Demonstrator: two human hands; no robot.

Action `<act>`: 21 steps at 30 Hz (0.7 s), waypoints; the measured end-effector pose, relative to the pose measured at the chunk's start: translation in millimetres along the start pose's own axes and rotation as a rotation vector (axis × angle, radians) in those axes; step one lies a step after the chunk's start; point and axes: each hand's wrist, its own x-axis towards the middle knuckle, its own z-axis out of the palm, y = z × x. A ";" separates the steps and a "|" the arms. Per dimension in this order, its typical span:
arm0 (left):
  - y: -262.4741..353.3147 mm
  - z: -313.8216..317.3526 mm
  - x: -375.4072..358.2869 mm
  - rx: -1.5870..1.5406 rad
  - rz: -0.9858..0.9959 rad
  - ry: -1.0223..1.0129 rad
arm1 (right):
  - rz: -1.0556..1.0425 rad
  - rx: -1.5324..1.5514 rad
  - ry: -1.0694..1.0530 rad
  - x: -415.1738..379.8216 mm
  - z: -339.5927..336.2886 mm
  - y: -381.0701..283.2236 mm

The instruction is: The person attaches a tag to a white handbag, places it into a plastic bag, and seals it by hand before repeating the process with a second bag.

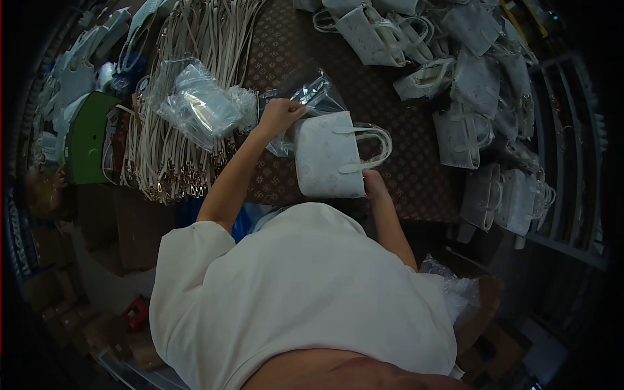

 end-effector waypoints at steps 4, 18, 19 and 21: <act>0.0 -4.4 -33.7 -0.171 -0.092 -0.084 | -0.038 0.028 0.286 9.7 1.0 22.1; 6.6 -6.3 -66.6 0.019 0.131 0.231 | -0.059 0.603 0.100 24.5 28.6 -6.4; -2.5 -2.6 -75.1 0.151 0.121 0.316 | -0.073 0.682 0.048 24.0 28.7 -9.5; -12.6 15.3 -90.9 0.136 0.137 0.316 | -0.094 0.761 -0.086 57.2 7.3 6.2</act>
